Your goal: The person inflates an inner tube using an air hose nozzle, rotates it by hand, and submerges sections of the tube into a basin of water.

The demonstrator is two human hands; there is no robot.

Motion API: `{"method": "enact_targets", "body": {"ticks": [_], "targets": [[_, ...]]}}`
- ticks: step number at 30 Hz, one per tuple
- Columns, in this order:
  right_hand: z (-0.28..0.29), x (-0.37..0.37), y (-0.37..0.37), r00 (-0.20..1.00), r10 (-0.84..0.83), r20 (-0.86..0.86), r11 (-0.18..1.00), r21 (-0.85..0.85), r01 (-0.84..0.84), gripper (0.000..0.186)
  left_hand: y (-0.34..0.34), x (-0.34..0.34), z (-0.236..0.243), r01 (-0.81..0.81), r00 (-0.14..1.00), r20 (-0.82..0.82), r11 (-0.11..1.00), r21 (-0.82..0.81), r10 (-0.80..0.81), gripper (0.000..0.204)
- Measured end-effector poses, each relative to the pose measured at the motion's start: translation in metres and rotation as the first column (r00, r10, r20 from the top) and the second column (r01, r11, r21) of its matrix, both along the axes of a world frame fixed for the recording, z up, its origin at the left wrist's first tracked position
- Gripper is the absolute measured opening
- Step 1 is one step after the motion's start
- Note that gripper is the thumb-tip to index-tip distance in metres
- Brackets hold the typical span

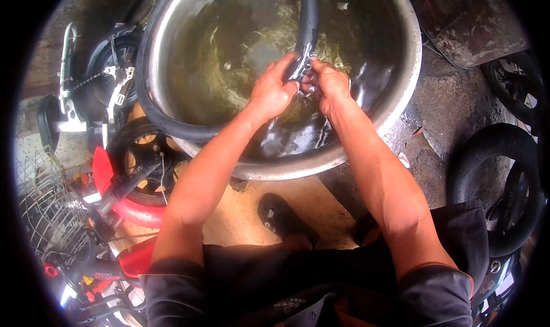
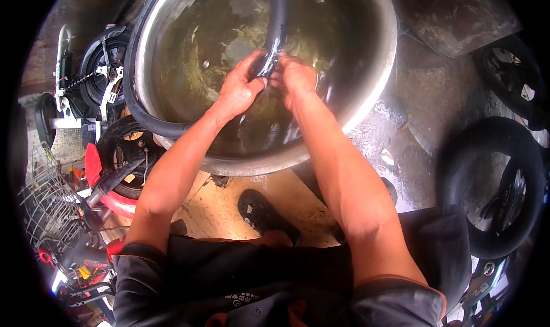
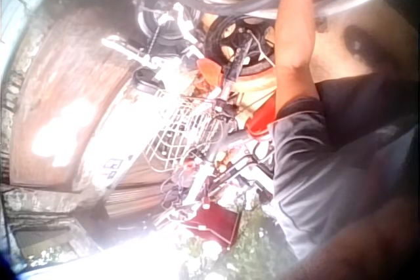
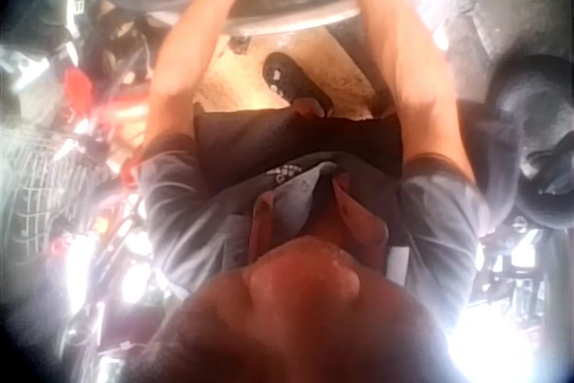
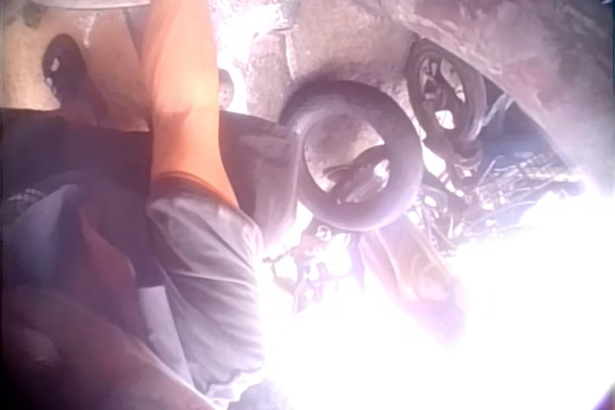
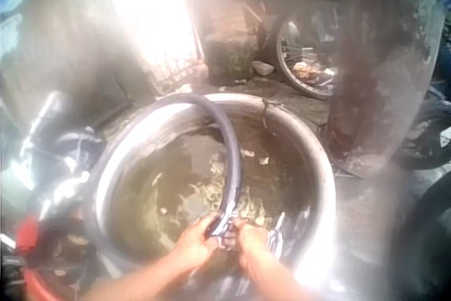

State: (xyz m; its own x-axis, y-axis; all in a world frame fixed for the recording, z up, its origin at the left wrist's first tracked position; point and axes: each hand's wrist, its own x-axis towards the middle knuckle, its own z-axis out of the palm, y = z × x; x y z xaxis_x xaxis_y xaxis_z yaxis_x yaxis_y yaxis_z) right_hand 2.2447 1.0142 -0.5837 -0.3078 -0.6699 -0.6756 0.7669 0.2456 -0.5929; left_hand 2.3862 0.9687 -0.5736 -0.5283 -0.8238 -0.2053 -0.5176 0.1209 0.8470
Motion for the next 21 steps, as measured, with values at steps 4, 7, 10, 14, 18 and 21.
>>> {"method": "enact_targets", "body": {"ticks": [4, 7, 10, 14, 18, 21], "targets": [[0.003, 0.0, 0.001, 1.0, -0.015, -0.012, 1.0, 0.019, 0.015, 0.025, -0.001, 0.001, 0.0, 0.025, 1.0, -0.009, 0.998, -0.051, -0.026, 0.062], [0.004, 0.0, 0.002, 0.999, -0.014, 0.041, 1.0, 0.004, 0.014, 0.027, -0.003, 0.002, -0.004, 0.014, 1.0, -0.003, 1.0, -0.007, -0.014, 0.063], [0.002, -0.001, 0.001, 1.0, 0.001, 0.021, 1.0, 0.008, -0.001, 0.024, -0.004, 0.003, -0.008, 0.021, 0.999, -0.029, 0.991, -0.133, -0.026, 0.06], [-0.002, -0.001, 0.0, 0.999, 0.003, 0.054, 1.0, 0.012, -0.004, 0.026, -0.003, 0.001, -0.006, 0.015, 1.0, -0.013, 0.997, -0.073, -0.016, 0.062], [-0.004, 0.0, 0.002, 0.997, -0.012, 0.076, 0.999, 0.037, 0.009, 0.03, 0.001, -0.003, 0.001, 0.01, 0.991, 0.132, 0.997, -0.083, 0.001, 0.062], [-0.002, 0.0, 0.003, 0.996, -0.025, 0.081, 0.998, 0.06, 0.02, 0.032, 0.002, -0.003, 0.001, 0.02, 0.986, 0.169, 0.993, -0.118, 0.0, 0.063]]}}
